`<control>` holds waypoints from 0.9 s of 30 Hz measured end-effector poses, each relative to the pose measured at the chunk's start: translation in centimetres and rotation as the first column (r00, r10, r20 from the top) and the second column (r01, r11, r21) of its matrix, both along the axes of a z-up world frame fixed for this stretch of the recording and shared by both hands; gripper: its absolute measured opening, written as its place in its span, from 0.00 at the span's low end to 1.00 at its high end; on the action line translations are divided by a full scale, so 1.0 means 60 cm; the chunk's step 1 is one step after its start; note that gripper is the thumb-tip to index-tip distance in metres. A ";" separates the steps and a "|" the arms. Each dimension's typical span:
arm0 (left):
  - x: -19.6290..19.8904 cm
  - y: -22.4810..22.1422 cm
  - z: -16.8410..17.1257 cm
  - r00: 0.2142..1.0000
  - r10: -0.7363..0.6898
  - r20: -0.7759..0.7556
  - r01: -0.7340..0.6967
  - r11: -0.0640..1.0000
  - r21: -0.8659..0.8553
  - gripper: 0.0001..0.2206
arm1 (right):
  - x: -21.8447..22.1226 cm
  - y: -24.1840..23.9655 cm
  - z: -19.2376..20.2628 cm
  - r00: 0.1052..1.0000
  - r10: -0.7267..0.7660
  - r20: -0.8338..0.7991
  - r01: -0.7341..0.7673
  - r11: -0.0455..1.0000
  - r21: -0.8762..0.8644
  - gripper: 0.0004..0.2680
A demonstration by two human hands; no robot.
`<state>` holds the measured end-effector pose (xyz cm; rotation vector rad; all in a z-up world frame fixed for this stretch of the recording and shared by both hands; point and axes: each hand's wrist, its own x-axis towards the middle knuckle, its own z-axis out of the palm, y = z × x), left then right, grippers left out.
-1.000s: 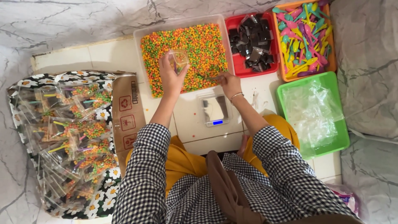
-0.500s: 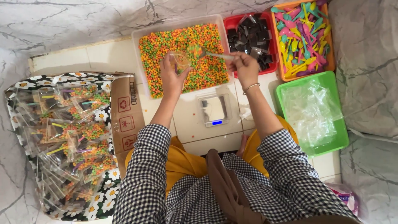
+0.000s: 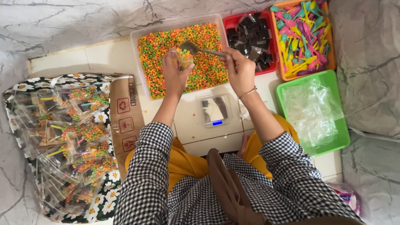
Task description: The person is manually packaging small colorful candies into individual plastic bags using a spoon and a small cup on a production floor.
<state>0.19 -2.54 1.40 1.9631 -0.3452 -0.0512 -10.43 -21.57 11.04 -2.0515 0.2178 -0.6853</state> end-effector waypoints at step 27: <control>0.008 0.031 -0.016 0.983 0.109 0.145 -0.102 0.993 -0.056 0.38 | 0.013 0.005 -0.317 0.859 0.133 -0.495 0.139 0.869 0.474 0.09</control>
